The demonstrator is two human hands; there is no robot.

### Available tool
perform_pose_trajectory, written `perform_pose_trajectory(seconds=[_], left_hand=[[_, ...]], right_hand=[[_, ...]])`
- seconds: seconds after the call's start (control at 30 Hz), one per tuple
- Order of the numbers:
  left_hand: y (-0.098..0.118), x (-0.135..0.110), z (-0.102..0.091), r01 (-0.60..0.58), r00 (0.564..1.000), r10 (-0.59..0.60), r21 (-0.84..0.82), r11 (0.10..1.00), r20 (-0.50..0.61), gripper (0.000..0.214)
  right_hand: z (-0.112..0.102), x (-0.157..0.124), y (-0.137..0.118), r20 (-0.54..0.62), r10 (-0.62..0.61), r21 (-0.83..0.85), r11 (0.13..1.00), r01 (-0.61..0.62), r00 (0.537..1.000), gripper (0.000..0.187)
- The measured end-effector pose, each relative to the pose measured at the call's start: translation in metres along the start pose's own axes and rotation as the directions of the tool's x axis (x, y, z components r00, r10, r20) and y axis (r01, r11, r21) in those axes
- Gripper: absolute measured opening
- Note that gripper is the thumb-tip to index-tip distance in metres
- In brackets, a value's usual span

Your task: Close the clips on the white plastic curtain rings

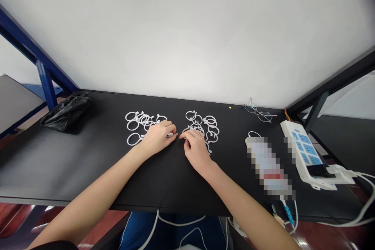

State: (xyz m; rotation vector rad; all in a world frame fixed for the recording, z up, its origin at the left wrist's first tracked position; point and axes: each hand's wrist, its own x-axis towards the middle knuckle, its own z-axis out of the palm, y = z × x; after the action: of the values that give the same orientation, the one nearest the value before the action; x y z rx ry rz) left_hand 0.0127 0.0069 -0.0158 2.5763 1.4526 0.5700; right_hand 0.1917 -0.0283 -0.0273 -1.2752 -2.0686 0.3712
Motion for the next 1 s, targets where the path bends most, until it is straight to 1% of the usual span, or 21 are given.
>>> perform_pose_trajectory(seconds=[0.1,0.2,0.27,0.33,0.5,0.6,0.73,0.83,1.0], left_hand=[[-0.001,0.0,0.0,-0.008,1.0,0.008,0.0,1.0,-0.009,0.011],[-0.002,0.001,-0.001,0.0,1.0,0.0,-0.006,1.0,0.006,0.011],[-0.003,0.001,-0.002,0.011,1.0,-0.011,-0.008,1.0,0.023,0.012],[-0.004,0.001,-0.002,0.016,0.999,-0.016,-0.004,1.0,0.031,0.013],[-0.007,0.0,-0.003,0.008,1.0,-0.008,0.002,1.0,0.023,0.01],[-0.006,0.001,-0.004,0.018,1.0,-0.019,0.018,1.0,0.021,0.008],[-0.006,0.0,-0.007,0.017,1.0,-0.018,0.03,0.999,0.024,0.01],[-0.006,-0.001,-0.007,0.023,0.999,-0.023,0.036,0.999,0.022,0.01],[-0.003,-0.001,-0.008,0.039,0.999,-0.04,0.043,0.998,0.028,0.013]], right_hand=[[-0.003,0.0,-0.003,-0.083,0.012,0.003,1.0,-0.011,0.996,0.034],[-0.009,0.003,-0.006,-0.244,0.02,0.046,0.999,-0.01,0.97,0.03],[-0.014,0.006,-0.006,-0.34,0.051,0.127,0.992,-0.008,0.939,0.027],[-0.019,0.009,-0.003,-0.409,0.12,0.233,0.972,-0.024,0.905,0.022],[-0.027,0.015,0.006,-0.52,0.289,0.423,0.905,-0.051,0.804,0.01],[-0.029,0.017,0.009,-0.549,0.353,0.522,0.853,-0.019,0.758,0.006],[-0.03,0.018,0.009,-0.558,0.385,0.597,0.801,0.034,0.735,0.002],[-0.028,0.018,0.007,-0.544,0.397,0.622,0.782,0.037,0.739,0.003],[-0.026,0.016,0.002,-0.505,0.39,0.644,0.765,0.035,0.77,0.009]])
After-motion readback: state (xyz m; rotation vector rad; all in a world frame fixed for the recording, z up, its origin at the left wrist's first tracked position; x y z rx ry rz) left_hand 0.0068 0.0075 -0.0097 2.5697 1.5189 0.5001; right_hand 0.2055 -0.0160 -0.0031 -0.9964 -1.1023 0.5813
